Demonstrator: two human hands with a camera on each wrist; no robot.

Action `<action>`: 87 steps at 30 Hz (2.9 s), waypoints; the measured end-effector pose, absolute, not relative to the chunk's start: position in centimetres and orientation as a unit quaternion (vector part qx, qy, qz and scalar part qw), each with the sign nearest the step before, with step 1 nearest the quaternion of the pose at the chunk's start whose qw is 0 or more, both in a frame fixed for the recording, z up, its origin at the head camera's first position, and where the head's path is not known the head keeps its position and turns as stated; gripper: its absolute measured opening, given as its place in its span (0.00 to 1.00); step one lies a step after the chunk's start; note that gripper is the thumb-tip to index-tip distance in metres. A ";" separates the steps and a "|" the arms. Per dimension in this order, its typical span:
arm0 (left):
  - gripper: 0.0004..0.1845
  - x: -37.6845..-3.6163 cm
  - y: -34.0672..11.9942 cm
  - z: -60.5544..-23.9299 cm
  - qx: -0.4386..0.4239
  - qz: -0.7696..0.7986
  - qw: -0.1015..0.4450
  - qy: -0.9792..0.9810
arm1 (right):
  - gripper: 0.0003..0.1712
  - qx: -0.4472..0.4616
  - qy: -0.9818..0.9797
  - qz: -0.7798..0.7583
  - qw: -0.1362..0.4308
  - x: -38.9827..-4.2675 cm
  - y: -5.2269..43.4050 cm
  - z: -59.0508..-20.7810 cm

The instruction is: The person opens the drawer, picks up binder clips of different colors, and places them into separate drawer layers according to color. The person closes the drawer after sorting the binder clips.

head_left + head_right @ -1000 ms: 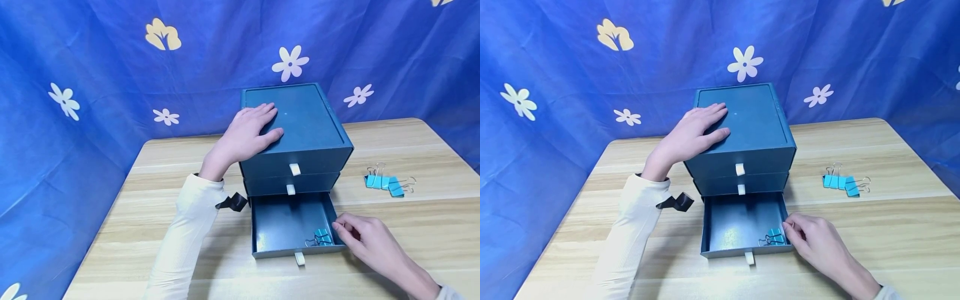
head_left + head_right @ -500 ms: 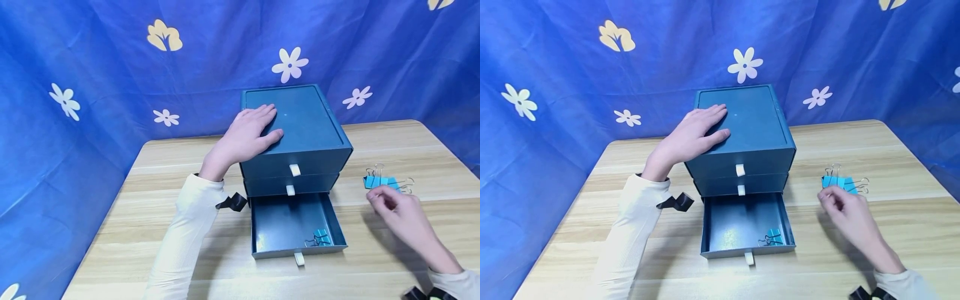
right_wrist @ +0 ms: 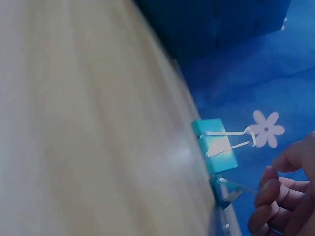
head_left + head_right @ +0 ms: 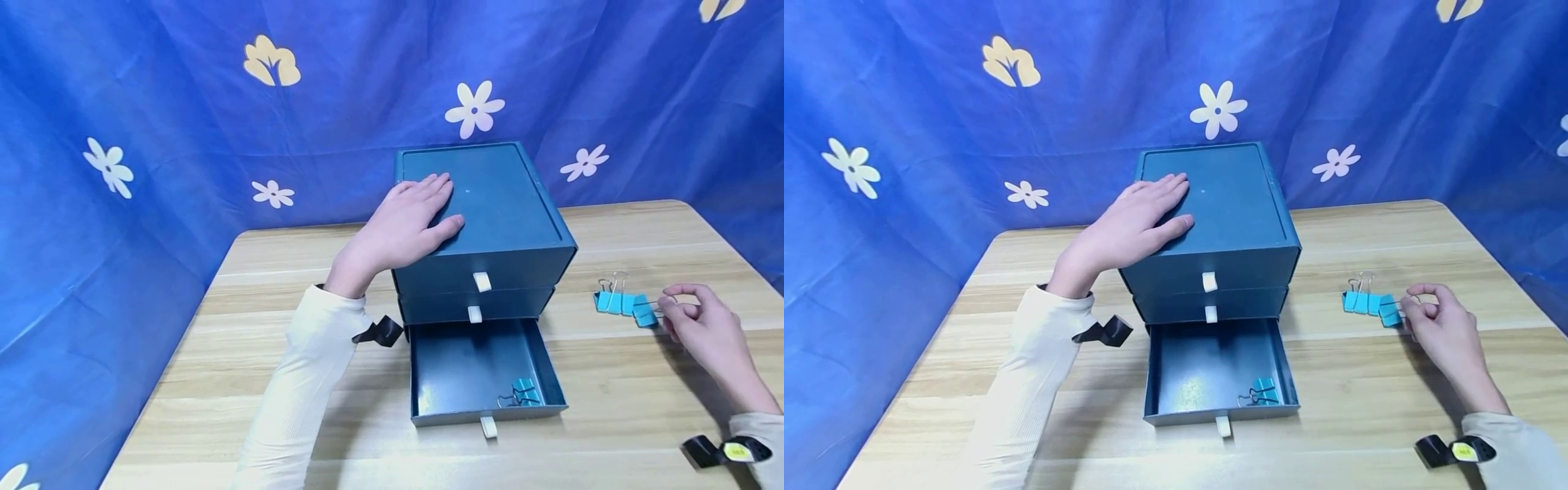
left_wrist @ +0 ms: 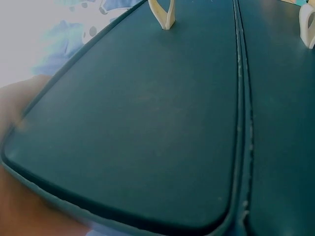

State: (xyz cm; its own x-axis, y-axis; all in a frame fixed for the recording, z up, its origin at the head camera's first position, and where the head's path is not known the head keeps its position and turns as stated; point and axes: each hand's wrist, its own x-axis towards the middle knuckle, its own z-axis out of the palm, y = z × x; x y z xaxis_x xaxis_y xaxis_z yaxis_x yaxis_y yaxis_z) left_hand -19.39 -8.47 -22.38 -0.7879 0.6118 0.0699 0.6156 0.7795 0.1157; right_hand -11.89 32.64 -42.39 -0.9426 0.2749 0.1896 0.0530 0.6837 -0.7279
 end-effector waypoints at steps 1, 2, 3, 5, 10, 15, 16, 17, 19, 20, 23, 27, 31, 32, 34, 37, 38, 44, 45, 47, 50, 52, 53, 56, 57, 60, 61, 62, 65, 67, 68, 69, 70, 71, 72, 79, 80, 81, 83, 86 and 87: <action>0.35 -19.4 -8.5 -22.4 -0.326 -0.065 0.014 -0.943 | 0.13 -0.090 -0.907 0.388 0.138 -12.0 32.7 -42.6; 0.35 -19.4 -8.5 -22.3 -0.325 -0.065 0.013 -0.943 | 0.13 -0.089 -0.908 0.386 0.133 -12.1 32.7 -42.8; 0.35 -19.4 -8.5 -22.3 -0.325 -0.063 0.013 -0.944 | 0.14 -0.088 -0.910 0.385 0.129 -12.1 32.7 -42.9; 0.35 -19.5 -8.6 -22.3 -0.325 -0.061 0.010 -0.944 | 0.15 -0.088 -0.912 0.381 0.126 -12.2 32.8 -43.2; 0.35 -19.6 -8.5 -22.3 -0.324 -0.059 0.008 -0.944 | 0.28 -0.105 -0.914 0.368 0.134 -12.4 33.1 -43.4; 0.35 -19.6 -8.5 -22.3 -0.323 -0.065 0.007 -0.944 | 0.23 -0.104 -0.927 0.333 0.138 -12.1 33.1 -43.4; 0.35 -19.6 -8.5 -22.3 -0.323 -0.067 0.008 -0.944 | 0.22 -0.105 -0.930 0.325 0.139 -12.1 33.1 -43.4; 0.35 -19.6 -8.5 -22.3 -0.322 -0.068 0.009 -0.944 | 0.21 -0.106 -0.931 0.320 0.139 -12.1 33.1 -43.4; 0.35 -19.6 -8.6 -22.2 -0.322 -0.071 0.012 -0.944 | 0.20 -0.109 -0.934 0.311 0.139 -12.2 33.0 -43.3; 0.35 -19.6 -8.6 -22.2 -0.322 -0.073 0.013 -0.944 | 0.20 -0.111 -0.935 0.306 0.139 -12.3 33.1 -43.3; 0.35 -19.6 -8.6 -22.1 -0.322 -0.076 0.015 -0.944 | 0.20 -0.113 -0.937 0.304 0.132 -12.3 33.2 -43.1; 0.34 -19.6 -8.5 -22.0 -0.322 -0.078 0.015 -0.944 | 0.20 -0.110 -0.938 0.303 0.123 -12.1 33.3 -43.0; 0.34 -19.7 -8.5 -22.0 -0.323 -0.080 0.016 -0.943 | 0.21 -0.107 -0.943 0.295 0.109 -11.9 33.4 -43.0; 0.34 -19.7 -8.5 -22.0 -0.323 -0.081 0.016 -0.943 | 0.22 -0.107 -0.945 0.291 0.102 -11.8 33.4 -43.0; 0.34 -19.8 -8.4 -22.1 -0.324 -0.082 0.016 -0.942 | 0.25 -0.110 -0.947 0.288 0.086 -11.6 33.4 -43.0; 0.34 -19.8 -8.4 -22.1 -0.325 -0.087 0.016 -0.942 | 0.29 -0.117 -0.950 0.284 0.064 -11.5 33.4 -43.1; 0.34 -19.7 -8.4 -22.1 -0.325 -0.089 0.017 -0.941 | 0.30 -0.118 -0.950 0.284 0.061 -11.5 33.4 -43.0; 0.34 -19.7 -8.5 -22.2 -0.324 -0.092 0.022 -0.941 | 0.31 -0.122 -0.949 0.280 0.072 -11.4 33.1 -42.8; 0.34 -19.7 -8.5 -22.1 -0.324 -0.092 0.023 -0.941 | 0.31 -0.121 -0.949 0.283 0.075 -11.4 33.1 -42.7; 0.34 -19.7 -8.5 -22.2 -0.325 -0.094 0.026 -0.941 | 0.31 -0.120 -0.948 0.283 0.083 -11.4 32.9 -42.6; 0.34 -19.8 -8.5 -22.2 -0.327 -0.096 0.029 -0.940 | 0.31 -0.114 -0.947 0.287 0.087 -11.3 32.9 -42.4; 0.34 -19.8 -8.4 -22.2 -0.328 -0.098 0.030 -0.939 | 0.31 -0.108 -0.948 0.286 0.088 -11.2 32.8 -42.3; 0.34 -19.8 -8.4 -22.2 -0.328 -0.098 0.029 -0.939 | 0.31 -0.104 -0.948 0.287 0.089 -11.2 32.8 -42.2; 0.34 -19.9 -8.4 -22.2 -0.326 -0.099 0.028 -0.940 | 0.32 -0.086 -0.948 0.289 0.098 -11.0 32.7 -42.0; 0.34 -19.9 -8.4 -22.3 -0.326 -0.100 0.028 -0.940 | 0.32 -0.081 -0.948 0.290 0.100 -11.0 32.7 -41.9; 0.34 -20.0 -8.4 -22.3 -0.326 -0.102 0.029 -0.940 | 0.31 -0.055 -0.947 0.298 0.104 -10.7 32.2 -41.4; 0.34 -20.0 -8.4 -22.3 -0.326 -0.103 0.029 -0.939 | 0.31 -0.045 -0.946 0.303 0.103 -10.5 32.0 -41.2; 0.34 -20.0 -8.4 -22.2 -0.326 -0.104 0.030 -0.939 | 0.31 -0.035 -0.946 0.307 0.099 -10.4 31.7 -40.9; 0.34 -20.0 -8.5 -22.2 -0.326 -0.107 0.031 -0.939 | 0.31 -0.007 -0.943 0.325 0.075 -10.0 30.6 -40.1; 0.34 -19.9 -8.5 -22.1 -0.325 -0.109 0.031 -0.939 | 0.29 0.014 -0.939 0.339 0.058 -9.7 29.7 -39.7; 0.34 -19.9 -8.5 -22.1 -0.325 -0.109 0.032 -0.939 | 0.28 0.024 -0.937 0.344 0.051 -9.5 29.3 -39.5; 0.34 -19.9 -8.5 -22.2 -0.325 -0.110 0.031 -0.939 | 0.27 0.033 -0.936 0.348 0.045 -9.3 28.9 -39.3; 0.34 -19.9 -8.5 -22.2 -0.325 -0.110 0.032 -0.939 | 0.26 0.041 -0.934 0.354 0.041 -9.1 28.6 -39.2; 0.34 -19.9 -8.5 -22.2 -0.326 -0.110 0.032 -0.939 | 0.24 0.050 -0.932 0.358 0.037 -8.9 28.3 -39.0; 0.34 -20.0 -8.5 -22.2 -0.326 -0.110 0.032 -0.938 | 0.23 0.058 -0.931 0.360 0.034 -8.7 28.1 -38.8; 0.34 -19.9 -8.4 -22.2 -0.325 -0.111 0.029 -0.939 | 0.19 0.125 -0.914 0.383 0.046 -7.3 26.0 -37.4; 0.34 -19.9 -8.5 -22.2 -0.324 -0.111 0.029 -0.939 | 0.19 0.134 -0.912 0.385 0.048 -7.1 25.7 -37.2; 0.34 -19.9 -8.5 -22.1 -0.323 -0.112 0.030 -0.939 | 0.19 0.141 -0.911 0.385 0.050 -7.1 25.3 -37.0; 0.34 -19.8 -8.6 -22.2 -0.322 -0.114 0.031 -0.939 | 0.20 0.150 -0.909 0.385 0.056 -7.0 24.8 -36.6; 0.34 -19.8 -8.7 -22.2 -0.321 -0.117 0.033 -0.939 | 0.20 0.162 -0.905 0.388 0.063 -7.0 24.1 -36.2; 0.34 -19.8 -8.7 -22.2 -0.322 -0.117 0.032 -0.939 | 0.20 0.167 -0.904 0.388 0.067 -7.0 23.9 -36.1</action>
